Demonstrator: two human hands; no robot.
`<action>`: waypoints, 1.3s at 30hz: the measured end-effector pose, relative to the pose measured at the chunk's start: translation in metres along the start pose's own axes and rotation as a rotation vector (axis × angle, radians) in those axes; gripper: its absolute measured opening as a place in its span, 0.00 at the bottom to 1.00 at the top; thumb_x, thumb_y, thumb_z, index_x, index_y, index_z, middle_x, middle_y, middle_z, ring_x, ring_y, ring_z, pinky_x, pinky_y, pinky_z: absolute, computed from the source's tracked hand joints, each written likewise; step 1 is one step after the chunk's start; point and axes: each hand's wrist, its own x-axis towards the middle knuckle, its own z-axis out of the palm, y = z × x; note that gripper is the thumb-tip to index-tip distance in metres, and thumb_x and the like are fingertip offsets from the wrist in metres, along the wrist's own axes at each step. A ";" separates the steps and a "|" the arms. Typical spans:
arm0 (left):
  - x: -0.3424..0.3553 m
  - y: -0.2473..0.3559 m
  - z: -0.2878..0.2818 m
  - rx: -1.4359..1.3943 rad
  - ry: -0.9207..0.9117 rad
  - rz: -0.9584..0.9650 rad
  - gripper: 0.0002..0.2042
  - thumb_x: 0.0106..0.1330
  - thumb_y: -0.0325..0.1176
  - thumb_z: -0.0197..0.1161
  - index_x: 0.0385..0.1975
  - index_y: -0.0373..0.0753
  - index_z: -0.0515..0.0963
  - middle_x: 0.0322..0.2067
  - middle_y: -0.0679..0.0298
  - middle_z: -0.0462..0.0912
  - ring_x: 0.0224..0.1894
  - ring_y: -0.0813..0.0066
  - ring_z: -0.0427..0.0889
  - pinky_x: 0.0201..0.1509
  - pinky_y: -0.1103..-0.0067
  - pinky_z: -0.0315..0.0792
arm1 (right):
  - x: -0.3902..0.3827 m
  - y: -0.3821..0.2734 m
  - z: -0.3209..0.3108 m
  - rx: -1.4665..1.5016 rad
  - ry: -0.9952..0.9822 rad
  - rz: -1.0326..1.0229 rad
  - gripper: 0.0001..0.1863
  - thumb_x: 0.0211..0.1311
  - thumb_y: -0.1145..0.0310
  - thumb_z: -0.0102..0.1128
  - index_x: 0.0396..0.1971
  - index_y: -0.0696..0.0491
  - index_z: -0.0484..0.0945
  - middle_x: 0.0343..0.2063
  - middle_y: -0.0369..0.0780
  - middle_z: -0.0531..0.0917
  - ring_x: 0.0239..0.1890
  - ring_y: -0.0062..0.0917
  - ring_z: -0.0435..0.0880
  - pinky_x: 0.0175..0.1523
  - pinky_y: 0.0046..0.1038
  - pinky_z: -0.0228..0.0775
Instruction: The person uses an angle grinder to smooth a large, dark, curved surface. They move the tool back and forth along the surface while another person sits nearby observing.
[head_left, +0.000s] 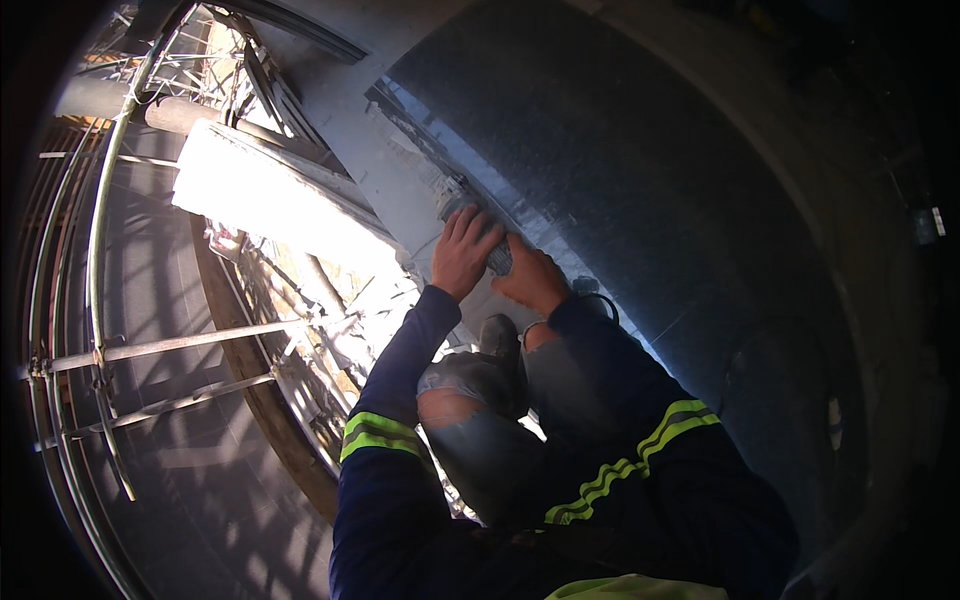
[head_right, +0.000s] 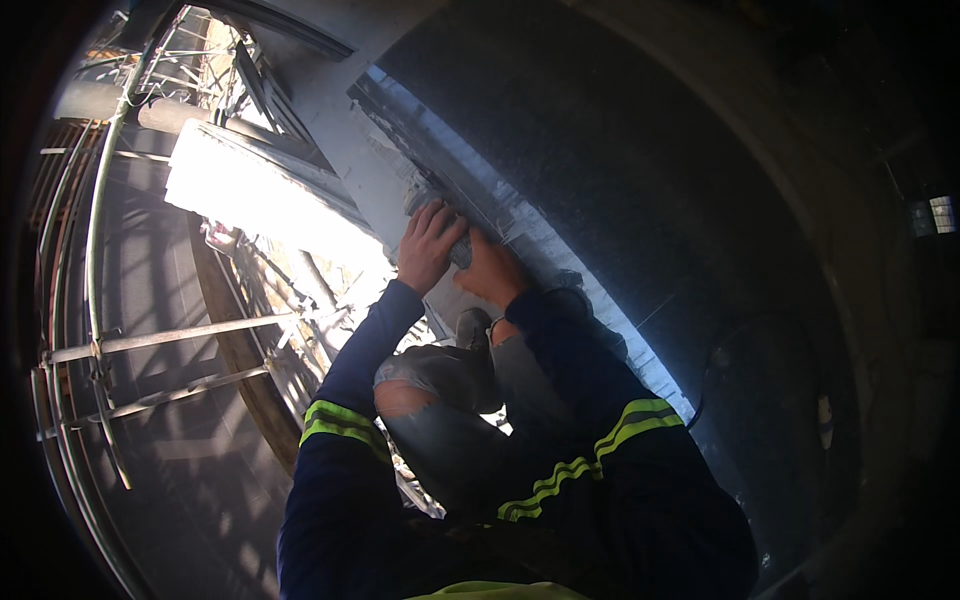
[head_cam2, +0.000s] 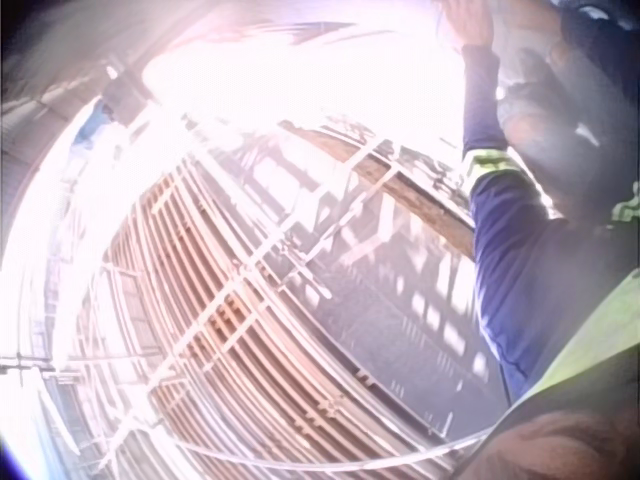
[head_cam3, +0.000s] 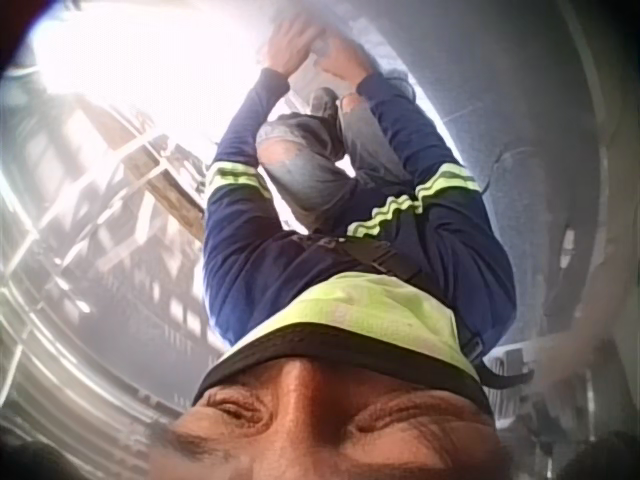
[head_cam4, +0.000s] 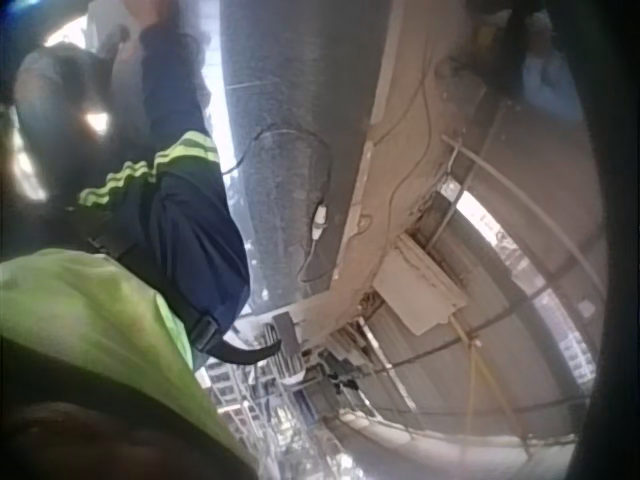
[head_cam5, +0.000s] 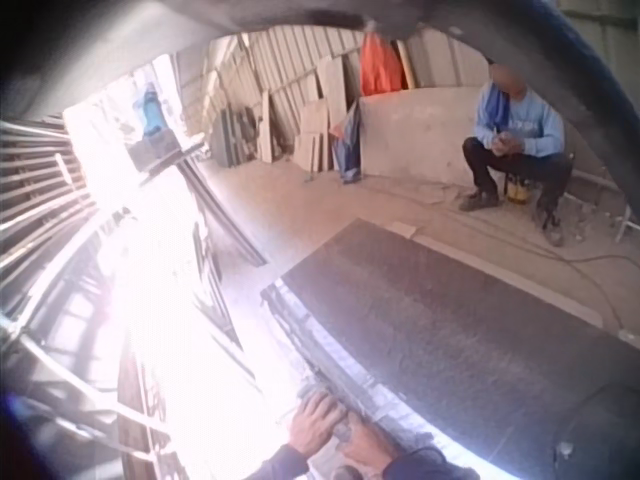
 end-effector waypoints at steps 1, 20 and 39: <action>0.001 -0.001 0.003 -0.010 0.003 -0.006 0.24 0.55 0.23 0.64 0.55 0.48 0.80 0.60 0.62 0.79 0.72 0.55 0.71 0.77 0.57 0.66 | 0.002 0.001 0.001 0.004 0.001 0.003 0.47 0.49 0.60 0.71 0.72 0.60 0.65 0.49 0.63 0.86 0.56 0.58 0.85 0.62 0.48 0.76; -0.004 -0.011 0.036 -0.126 -0.006 -0.103 0.18 0.65 0.27 0.59 0.55 0.48 0.81 0.61 0.59 0.78 0.74 0.51 0.69 0.81 0.56 0.62 | 0.029 0.018 0.019 -0.021 0.030 0.018 0.42 0.51 0.62 0.71 0.68 0.58 0.66 0.51 0.63 0.85 0.56 0.60 0.84 0.61 0.51 0.77; -0.003 -0.014 0.039 -0.154 -0.015 -0.116 0.20 0.63 0.28 0.62 0.57 0.50 0.81 0.63 0.62 0.77 0.75 0.51 0.68 0.81 0.56 0.64 | 0.036 0.027 0.028 -0.005 0.066 -0.014 0.45 0.50 0.60 0.73 0.69 0.58 0.67 0.52 0.61 0.85 0.56 0.59 0.85 0.62 0.48 0.77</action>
